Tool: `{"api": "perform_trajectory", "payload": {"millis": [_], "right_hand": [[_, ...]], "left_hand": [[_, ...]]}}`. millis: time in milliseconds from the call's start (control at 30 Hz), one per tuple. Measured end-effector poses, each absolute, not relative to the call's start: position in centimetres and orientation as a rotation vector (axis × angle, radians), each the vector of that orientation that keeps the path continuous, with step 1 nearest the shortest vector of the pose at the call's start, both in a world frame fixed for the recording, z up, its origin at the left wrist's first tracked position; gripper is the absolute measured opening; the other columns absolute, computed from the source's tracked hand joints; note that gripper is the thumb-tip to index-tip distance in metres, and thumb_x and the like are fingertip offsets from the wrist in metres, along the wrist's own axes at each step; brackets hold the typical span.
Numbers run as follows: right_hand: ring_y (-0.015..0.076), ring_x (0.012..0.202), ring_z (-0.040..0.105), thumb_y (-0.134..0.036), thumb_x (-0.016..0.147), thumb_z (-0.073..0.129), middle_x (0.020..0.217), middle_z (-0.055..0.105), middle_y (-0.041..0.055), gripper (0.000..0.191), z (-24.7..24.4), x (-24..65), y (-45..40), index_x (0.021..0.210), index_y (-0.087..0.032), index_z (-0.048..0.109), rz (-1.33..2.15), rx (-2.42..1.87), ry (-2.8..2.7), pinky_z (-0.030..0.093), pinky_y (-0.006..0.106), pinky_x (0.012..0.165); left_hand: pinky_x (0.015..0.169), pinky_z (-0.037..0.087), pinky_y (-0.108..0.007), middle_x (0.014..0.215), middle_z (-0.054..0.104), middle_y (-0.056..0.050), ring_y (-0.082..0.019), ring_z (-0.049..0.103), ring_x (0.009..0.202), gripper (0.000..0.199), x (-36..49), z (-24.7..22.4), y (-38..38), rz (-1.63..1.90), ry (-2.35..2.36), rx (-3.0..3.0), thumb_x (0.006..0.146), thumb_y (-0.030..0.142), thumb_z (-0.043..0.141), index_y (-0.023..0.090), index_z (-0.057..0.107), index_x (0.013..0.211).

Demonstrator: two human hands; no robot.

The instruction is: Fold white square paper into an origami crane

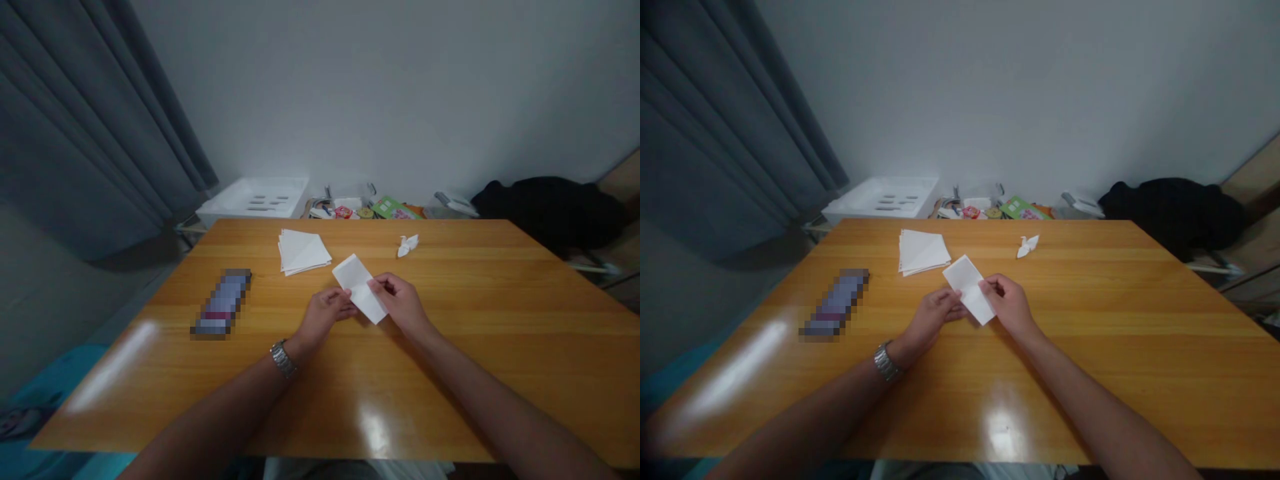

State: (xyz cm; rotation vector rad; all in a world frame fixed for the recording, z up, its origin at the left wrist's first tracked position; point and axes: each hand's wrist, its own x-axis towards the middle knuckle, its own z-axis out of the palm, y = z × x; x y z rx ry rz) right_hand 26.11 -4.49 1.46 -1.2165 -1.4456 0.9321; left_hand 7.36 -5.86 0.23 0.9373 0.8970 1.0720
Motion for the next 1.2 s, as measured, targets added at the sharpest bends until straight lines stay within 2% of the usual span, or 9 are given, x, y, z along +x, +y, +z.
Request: {"api": "perform_trajectory", "payload": {"millis": [100, 200, 433, 733, 900, 1033, 1200], "right_hand": [[0.0169, 0.064, 0.059, -0.05, 0.087, 0.065, 0.074, 0.068, 0.0043, 0.034, 1.4, 26.2, -4.4, 0.083, -0.017, 0.067, 0.936, -1.213, -1.441, 0.044, 0.027, 0.058], [0.0173, 0.065, 0.059, -0.051, 0.087, 0.065, 0.075, 0.069, 0.0047, 0.034, 1.5, 26.3, -4.4, 0.083, -0.017, 0.067, 0.94, -1.227, -1.457, 0.044, 0.027, 0.059], [0.0172, 0.067, 0.059, -0.049, 0.088, 0.064, 0.076, 0.068, 0.0036, 0.032, 1.6, 26.4, -4.4, 0.083, -0.018, 0.067, 0.945, -1.237, -1.506, 0.044, 0.027, 0.06], [0.0177, 0.068, 0.059, -0.051, 0.09, 0.061, 0.076, 0.068, 0.0034, 0.033, 1.5, 26.2, -4.5, 0.083, -0.018, 0.065, 0.945, -1.23, -1.536, 0.045, 0.027, 0.061], [0.0171, 0.068, 0.059, -0.049, 0.091, 0.061, 0.076, 0.068, 0.0031, 0.032, 1.6, 26.3, -4.7, 0.084, -0.018, 0.066, 0.969, -1.232, -1.574, 0.043, 0.027, 0.06], [0.0168, 0.067, 0.058, -0.048, 0.091, 0.061, 0.076, 0.068, 0.003, 0.032, 1.6, 26.3, -4.8, 0.085, -0.018, 0.067, 0.969, -1.242, -1.609, 0.043, 0.027, 0.06], [0.0166, 0.066, 0.058, -0.048, 0.09, 0.061, 0.077, 0.069, 0.003, 0.031, 1.5, 26.4, -4.8, 0.085, -0.018, 0.068, 0.979, -1.236, -1.62, 0.042, 0.027, 0.059]], "left_hand": [[0.086, 0.06, -0.033, 0.099, 0.076, -0.013, -0.02, 0.073, 0.088, 0.042, 7.0, 0.5, -5.3, 1.119, 0.871, 0.984, 0.086, 0.052, 0.071, 0.011, 0.072, 0.096], [0.09, 0.059, -0.033, 0.102, 0.076, -0.011, -0.02, 0.073, 0.094, 0.04, 6.4, 0.8, -4.6, 1.226, 0.884, 0.99, 0.083, 0.048, 0.075, 0.012, 0.07, 0.1], [0.081, 0.061, -0.029, 0.09, 0.075, -0.008, -0.018, 0.073, 0.085, 0.035, 5.8, 1.2, -4.4, 1.262, 0.942, 1.005, 0.079, 0.044, 0.08, 0.013, 0.068, 0.09], [0.082, 0.061, -0.031, 0.089, 0.075, -0.007, -0.018, 0.073, 0.083, 0.04, 5.9, 0.6, -4.4, 1.255, 0.972, 0.96, 0.076, 0.049, 0.081, 0.014, 0.064, 0.087], [0.08, 0.06, -0.03, 0.103, 0.074, -0.009, -0.021, 0.071, 0.094, 0.042, 5.6, 1.3, -4.4, 1.277, 0.99, 1.026, 0.079, 0.048, 0.078, 0.016, 0.068, 0.103], [0.072, 0.058, -0.028, 0.097, 0.074, -0.008, -0.02, 0.07, 0.087, 0.036, 5.6, 1.8, -4.3, 1.321, 1.09, 1.119, 0.079, 0.045, 0.078, 0.014, 0.07, 0.096], [0.069, 0.055, -0.026, 0.088, 0.072, -0.006, -0.017, 0.067, 0.079, 0.03, 5.6, 1.4, -4.2, 1.348, 1.121, 1.167, 0.08, 0.042, 0.076, 0.014, 0.069, 0.089]]}}
